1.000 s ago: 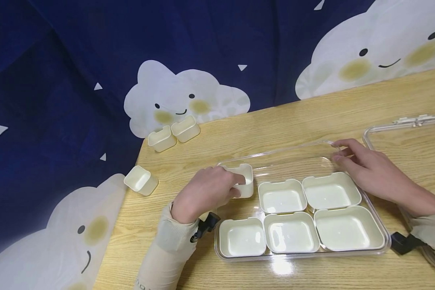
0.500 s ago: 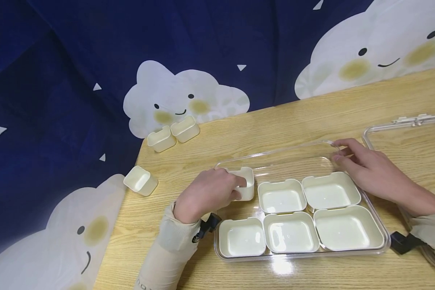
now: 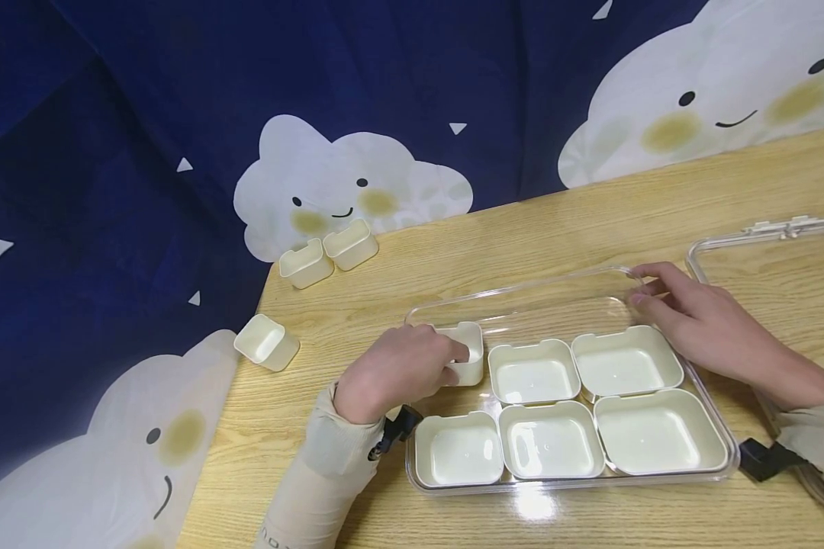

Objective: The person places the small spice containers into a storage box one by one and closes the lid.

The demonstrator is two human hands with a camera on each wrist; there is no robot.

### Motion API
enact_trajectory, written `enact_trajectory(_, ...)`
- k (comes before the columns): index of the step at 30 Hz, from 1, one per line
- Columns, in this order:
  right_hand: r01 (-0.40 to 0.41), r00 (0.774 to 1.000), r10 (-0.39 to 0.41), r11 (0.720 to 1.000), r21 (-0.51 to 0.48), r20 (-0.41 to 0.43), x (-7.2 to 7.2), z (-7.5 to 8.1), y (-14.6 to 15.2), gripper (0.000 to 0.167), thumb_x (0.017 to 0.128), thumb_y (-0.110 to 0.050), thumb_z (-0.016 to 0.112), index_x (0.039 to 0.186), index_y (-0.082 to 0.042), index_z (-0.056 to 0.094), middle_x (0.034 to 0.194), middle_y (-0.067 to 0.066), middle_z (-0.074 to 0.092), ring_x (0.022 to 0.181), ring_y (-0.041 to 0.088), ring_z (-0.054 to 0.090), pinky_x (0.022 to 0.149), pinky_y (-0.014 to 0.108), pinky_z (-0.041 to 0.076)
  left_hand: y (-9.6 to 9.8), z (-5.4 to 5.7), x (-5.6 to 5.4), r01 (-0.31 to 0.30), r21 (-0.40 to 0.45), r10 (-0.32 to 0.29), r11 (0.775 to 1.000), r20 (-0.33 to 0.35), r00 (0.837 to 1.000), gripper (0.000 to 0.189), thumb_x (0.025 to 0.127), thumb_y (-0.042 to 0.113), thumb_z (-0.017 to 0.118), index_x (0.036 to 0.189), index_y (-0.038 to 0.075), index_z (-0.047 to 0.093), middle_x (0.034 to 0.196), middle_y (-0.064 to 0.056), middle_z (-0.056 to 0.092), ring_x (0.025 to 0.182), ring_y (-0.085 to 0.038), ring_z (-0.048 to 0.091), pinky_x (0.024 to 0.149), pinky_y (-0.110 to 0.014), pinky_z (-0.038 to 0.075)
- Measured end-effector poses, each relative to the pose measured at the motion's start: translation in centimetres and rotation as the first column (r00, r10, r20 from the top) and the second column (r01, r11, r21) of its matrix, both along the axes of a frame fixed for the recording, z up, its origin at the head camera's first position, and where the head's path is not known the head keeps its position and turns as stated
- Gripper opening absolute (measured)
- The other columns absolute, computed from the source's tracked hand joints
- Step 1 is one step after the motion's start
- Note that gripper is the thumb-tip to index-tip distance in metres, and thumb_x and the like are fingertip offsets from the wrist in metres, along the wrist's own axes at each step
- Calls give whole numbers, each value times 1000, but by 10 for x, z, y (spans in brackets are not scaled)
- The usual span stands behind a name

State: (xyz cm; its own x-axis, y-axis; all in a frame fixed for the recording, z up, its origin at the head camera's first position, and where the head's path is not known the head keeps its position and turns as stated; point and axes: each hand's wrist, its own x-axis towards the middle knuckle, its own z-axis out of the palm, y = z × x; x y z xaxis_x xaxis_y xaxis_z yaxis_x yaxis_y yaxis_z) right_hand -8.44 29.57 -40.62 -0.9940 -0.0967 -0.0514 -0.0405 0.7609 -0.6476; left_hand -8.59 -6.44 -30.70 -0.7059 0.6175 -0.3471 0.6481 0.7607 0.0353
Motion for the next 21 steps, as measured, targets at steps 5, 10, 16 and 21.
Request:
enact_trajectory(5, 0, 1000, 0, 1000, 1, 5, 0, 0, 0, 50, 110, -39, 42, 152, -11, 42, 134, 35, 59, 121, 57, 54, 91, 68, 40, 1, -2, 1, -6, -6, 6, 1000, 13, 1000, 18, 98, 17, 67, 82, 25, 64, 82, 5, 63, 76, -14, 58, 62, -29, 46)
enact_trajectory(10, 2, 1000, -2, 1000, 6, 12, 0, 0, -1, 51, 110, -39, 42, 152, -11, 41, 135, 35, 58, 121, 57, 54, 91, 69, 40, 2, -4, 2, 29, -21, -29, 999, 9, 1000, 21, 94, 14, 69, 78, 24, 60, 77, 5, 60, 75, -12, 56, 62, -27, 45)
enact_trajectory(16, 0, 1000, 0, 1000, 5, 0, -1, 0, 0, 50, 110, -38, 42, 151, -11, 43, 134, 35, 59, 121, 57, 55, 91, 68, 40, 4, -5, 2, 51, -26, -50, 998, 34, 998, 28, 94, 17, 70, 73, 24, 53, 74, 7, 55, 75, -11, 54, 64, -25, 43)
enact_trajectory(21, 0, 1000, 0, 1000, 1, -5, 0, 0, 0, 49, 110, -38, 43, 151, -12, 43, 133, 34, 60, 121, 57, 55, 91, 67, 39, 4, -5, 3, 71, -25, -70, 997, 50, 996, 40, 93, 19, 72, 68, 23, 41, 68, 7, 42, 71, -11, 48, 63, -23, 39)
